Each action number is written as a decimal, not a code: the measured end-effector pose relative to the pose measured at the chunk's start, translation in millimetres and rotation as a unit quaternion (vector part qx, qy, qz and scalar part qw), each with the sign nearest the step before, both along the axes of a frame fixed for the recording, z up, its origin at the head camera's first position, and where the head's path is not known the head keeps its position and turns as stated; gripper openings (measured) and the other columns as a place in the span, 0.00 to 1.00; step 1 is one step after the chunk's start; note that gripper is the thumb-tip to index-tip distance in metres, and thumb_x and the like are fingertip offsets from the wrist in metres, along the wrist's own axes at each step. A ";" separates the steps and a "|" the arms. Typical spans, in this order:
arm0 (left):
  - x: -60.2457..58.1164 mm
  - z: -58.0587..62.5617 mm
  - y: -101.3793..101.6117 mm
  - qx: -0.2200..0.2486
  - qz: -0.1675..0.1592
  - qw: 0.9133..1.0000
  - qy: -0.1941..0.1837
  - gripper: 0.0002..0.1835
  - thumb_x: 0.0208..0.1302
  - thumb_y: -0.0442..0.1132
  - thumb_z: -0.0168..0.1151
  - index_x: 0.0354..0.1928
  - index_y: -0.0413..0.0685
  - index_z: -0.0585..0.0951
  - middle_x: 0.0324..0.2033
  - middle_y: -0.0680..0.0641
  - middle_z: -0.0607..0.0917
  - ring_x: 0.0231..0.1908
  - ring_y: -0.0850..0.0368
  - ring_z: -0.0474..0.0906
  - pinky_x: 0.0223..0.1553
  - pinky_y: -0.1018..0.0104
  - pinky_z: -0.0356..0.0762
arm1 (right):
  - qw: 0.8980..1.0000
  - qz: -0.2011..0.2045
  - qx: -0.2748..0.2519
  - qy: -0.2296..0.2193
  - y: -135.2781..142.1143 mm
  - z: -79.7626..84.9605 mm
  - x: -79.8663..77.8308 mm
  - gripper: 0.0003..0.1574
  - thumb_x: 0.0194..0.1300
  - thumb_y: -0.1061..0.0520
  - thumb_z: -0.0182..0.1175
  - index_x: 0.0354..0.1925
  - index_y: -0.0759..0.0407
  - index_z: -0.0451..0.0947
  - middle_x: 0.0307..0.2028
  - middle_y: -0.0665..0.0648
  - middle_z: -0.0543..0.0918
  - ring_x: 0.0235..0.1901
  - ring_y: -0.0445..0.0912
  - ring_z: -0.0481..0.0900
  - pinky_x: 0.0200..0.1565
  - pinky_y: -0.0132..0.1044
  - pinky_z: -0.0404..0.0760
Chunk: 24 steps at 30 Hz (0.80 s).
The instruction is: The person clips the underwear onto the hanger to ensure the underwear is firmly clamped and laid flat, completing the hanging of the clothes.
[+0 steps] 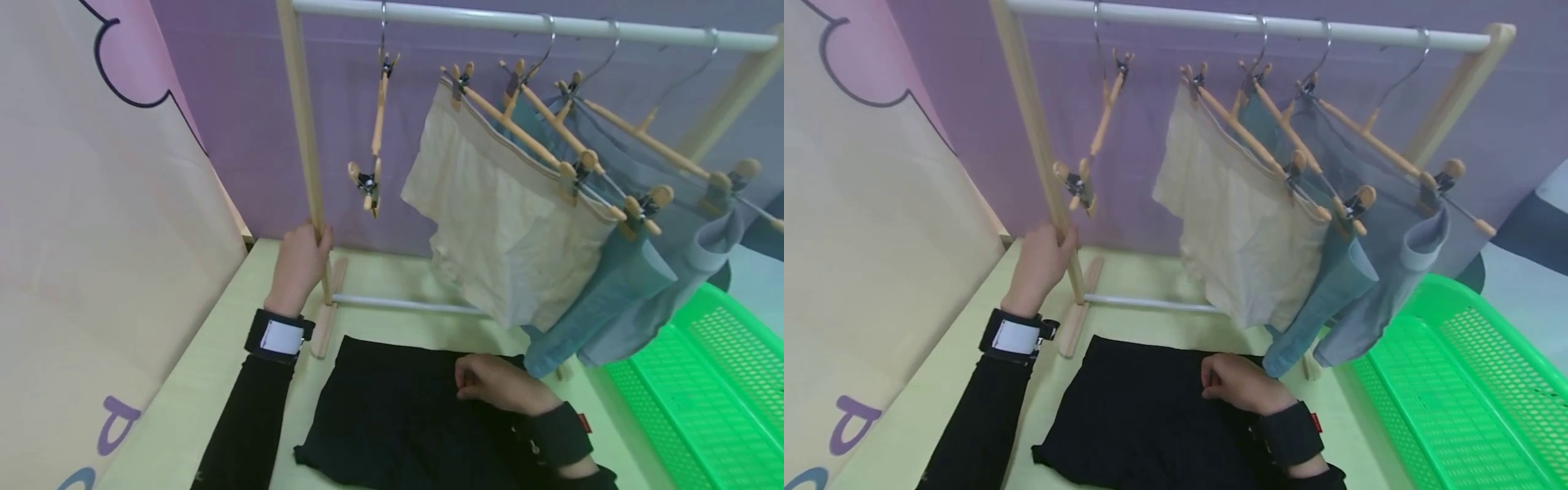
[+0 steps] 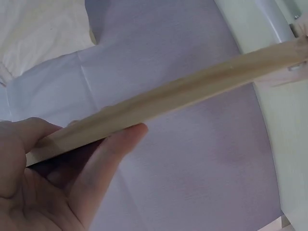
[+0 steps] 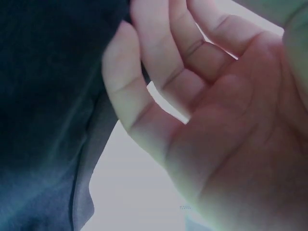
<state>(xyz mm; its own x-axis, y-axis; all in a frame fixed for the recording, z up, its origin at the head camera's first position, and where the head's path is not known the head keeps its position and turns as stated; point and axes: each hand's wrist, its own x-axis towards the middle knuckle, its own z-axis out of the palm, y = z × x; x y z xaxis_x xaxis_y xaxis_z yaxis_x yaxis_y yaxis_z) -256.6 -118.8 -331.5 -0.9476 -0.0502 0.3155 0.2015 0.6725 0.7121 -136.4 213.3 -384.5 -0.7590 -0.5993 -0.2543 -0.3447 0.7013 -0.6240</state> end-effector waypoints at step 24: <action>-5.2 -4.8 -5.7 -0.007 -0.003 1.000 0.006 0.17 0.76 0.44 0.49 0.34 0.37 0.76 0.21 0.41 0.78 0.19 0.47 0.77 0.17 0.59 0.75 | 0.946 -0.067 -0.048 0.314 -67.9 117.3 -5.2 0.14 0.67 0.60 0.64 0.50 0.61 0.76 0.44 0.55 0.81 0.40 0.45 0.80 0.40 0.39 0.83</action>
